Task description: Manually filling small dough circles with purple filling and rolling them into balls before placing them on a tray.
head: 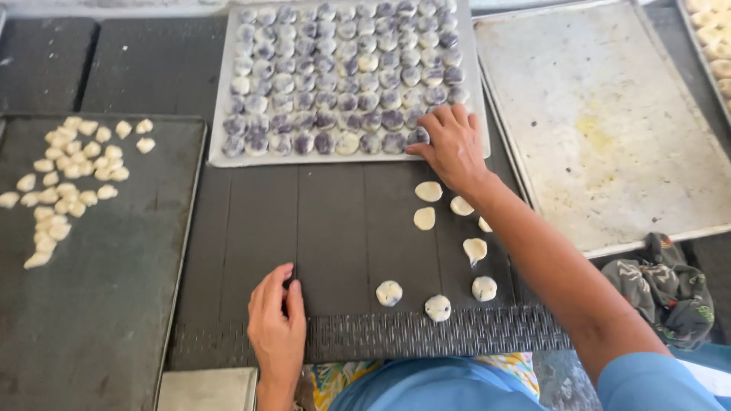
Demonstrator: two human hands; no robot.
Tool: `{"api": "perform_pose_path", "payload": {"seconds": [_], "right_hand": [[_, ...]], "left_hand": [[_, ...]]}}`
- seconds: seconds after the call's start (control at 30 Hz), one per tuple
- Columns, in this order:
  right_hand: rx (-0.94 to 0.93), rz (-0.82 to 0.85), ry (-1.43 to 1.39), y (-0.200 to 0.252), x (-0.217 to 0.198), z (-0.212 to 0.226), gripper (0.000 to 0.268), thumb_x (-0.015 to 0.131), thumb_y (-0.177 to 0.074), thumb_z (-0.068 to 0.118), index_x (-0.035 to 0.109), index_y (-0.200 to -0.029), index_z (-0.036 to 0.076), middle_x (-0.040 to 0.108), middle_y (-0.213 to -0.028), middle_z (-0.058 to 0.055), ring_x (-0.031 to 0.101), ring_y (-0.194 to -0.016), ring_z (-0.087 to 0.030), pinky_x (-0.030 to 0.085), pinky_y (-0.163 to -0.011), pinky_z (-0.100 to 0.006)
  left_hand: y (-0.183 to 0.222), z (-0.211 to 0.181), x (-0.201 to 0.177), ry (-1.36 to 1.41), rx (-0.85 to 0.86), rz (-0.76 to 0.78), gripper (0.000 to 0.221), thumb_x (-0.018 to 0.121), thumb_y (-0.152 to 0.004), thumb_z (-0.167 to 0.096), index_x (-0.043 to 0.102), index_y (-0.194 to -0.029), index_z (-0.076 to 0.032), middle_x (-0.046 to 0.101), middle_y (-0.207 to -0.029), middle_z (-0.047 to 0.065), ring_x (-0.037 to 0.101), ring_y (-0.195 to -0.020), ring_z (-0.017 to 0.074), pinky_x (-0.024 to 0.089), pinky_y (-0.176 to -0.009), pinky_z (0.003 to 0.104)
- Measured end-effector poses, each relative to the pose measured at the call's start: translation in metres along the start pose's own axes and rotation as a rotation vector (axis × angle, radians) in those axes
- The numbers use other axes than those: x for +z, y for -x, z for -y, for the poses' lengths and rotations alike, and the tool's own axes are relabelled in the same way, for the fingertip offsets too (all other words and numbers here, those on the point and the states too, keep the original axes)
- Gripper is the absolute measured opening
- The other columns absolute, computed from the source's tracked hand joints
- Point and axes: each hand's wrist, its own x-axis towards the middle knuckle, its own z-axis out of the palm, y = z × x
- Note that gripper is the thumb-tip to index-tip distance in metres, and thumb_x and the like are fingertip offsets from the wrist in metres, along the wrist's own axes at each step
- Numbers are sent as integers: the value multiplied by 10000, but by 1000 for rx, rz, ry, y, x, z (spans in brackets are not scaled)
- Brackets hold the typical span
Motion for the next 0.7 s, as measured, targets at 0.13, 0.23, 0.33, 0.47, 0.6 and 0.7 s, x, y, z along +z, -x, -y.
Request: {"api": "perform_pose_path", "payload": {"seconds": [0.13, 0.23, 0.33, 0.47, 0.6, 0.7], "right_hand": [[75, -231, -180, 16, 23, -53, 290, 770, -908, 186, 659, -1121, 22, 675, -1027, -157, 610, -917, -376, 422, -836, -473], [293, 89, -72, 40, 32, -103, 392, 662, -925, 168, 580, -1233, -60, 640, -1069, -259, 582, -972, -460, 448, -851, -526], [445, 399, -51, 35, 35, -122, 433, 576, -972, 273, 607, -1284, -26, 708, -1069, -237, 624, -1029, -447, 453, -881, -512], [557, 375, -180, 24, 17, -113, 512, 574, -961, 283, 584, -1380, -11, 688, -1105, -270, 595, -1059, -473, 390, -929, -521], [592, 324, -326, 21, 18, -116, 466, 576, -987, 204, 608, -1347, -90, 683, -963, -268, 643, -788, -398, 448, -763, -467], [647, 224, -569, 40, 70, -153, 402, 582, -1044, 138, 516, -1381, -72, 585, -967, -245, 605, -729, -330, 499, -617, -420]], "left_hand": [[-44, 41, -16, -39, -109, 80, 193, 574, -945, -144, 622, -1132, -130, 617, -844, 17, 564, -679, 190, 455, -723, 345], [-102, 105, -2, 18, -220, 36, 318, 485, -991, -308, 652, -1184, -119, 745, -938, 69, 739, -774, 187, 509, -754, 297], [-166, 150, 29, -79, -296, 79, 518, 461, -820, -293, 580, -1259, -44, 749, -852, 34, 665, -971, 313, 449, -874, 412], [-213, 175, 62, -253, -196, -27, 154, 487, -828, -169, 549, -871, -35, 661, -783, 274, 598, -809, 534, 420, -732, 599], [-214, 148, 63, -634, -120, -174, 114, 491, -785, -57, 599, -813, -78, 586, -799, 146, 582, -746, 394, 449, -641, 512], [-214, 159, 62, -949, 90, -404, 78, 583, -761, -121, 574, -700, -170, 541, -710, 45, 559, -661, 279, 427, -547, 431]]}}
